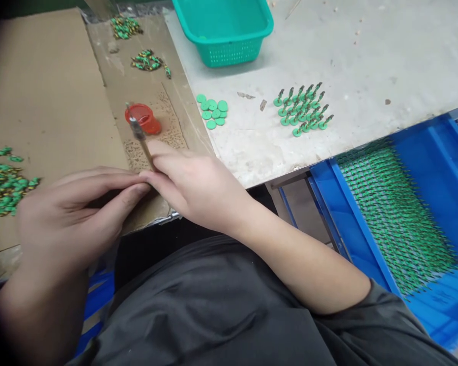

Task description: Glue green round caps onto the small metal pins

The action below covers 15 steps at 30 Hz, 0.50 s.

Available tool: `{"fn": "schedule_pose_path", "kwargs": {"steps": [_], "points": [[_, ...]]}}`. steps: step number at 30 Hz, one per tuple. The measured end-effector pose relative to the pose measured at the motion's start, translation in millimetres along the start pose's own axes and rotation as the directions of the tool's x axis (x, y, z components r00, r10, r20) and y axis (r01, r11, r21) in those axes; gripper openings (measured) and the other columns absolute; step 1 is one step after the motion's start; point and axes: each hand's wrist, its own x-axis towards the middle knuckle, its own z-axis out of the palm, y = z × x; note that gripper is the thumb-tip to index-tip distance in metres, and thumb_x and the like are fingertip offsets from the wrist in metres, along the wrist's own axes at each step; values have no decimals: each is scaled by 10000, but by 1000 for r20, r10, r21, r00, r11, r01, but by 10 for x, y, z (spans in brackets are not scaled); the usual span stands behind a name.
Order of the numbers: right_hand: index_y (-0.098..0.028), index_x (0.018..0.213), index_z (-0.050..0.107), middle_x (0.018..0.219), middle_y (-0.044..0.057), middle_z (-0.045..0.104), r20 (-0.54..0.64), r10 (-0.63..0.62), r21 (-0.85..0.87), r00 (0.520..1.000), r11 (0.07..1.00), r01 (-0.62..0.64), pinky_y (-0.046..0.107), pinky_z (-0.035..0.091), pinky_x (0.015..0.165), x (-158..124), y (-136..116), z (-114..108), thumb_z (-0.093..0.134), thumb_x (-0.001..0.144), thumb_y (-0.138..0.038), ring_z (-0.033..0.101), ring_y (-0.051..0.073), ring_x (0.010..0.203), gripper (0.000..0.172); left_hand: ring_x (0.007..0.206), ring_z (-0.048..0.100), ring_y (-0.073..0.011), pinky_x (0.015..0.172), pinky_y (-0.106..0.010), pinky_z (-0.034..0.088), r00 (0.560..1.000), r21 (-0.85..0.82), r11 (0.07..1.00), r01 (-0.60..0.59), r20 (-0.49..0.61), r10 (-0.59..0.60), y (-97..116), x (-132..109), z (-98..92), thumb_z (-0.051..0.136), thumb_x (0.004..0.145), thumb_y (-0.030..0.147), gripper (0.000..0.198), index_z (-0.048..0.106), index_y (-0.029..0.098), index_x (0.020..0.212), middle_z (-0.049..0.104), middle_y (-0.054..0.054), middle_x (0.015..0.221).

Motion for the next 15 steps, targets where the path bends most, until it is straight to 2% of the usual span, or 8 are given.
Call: {"fn": "schedule_pose_path", "kwargs": {"steps": [5,9,15], "points": [[-241,1074,716,1102,8,766,18,-14,-2,1000,1000,14,343,658,1042,-7,-15,-12,542,1305,-361,806,193,1040,314,1021,872,-141,974,-246,655,1000,4,1000,11,-1,-11,11,10,-5,840,1128,314,103,941,299,1138,933,27,1169],[-258,1154,708,1128,21,787,69,-11,22,998,1000,9,340,656,1035,32,-76,-43,542,1296,-320,795,210,1048,228,1014,874,-155,967,-263,665,1000,-2,1000,29,6,-29,16,11,2,829,1127,330,116,940,299,1111,933,23,1151],[-281,1125,689,1023,29,743,119,23,4,993,1000,-23,331,629,999,148,-158,-52,569,1256,-251,786,242,1018,180,1007,884,-169,964,-278,689,1000,28,999,26,-15,-26,4,14,-2,803,1133,368,165,938,294,1074,933,14,1117]]}}
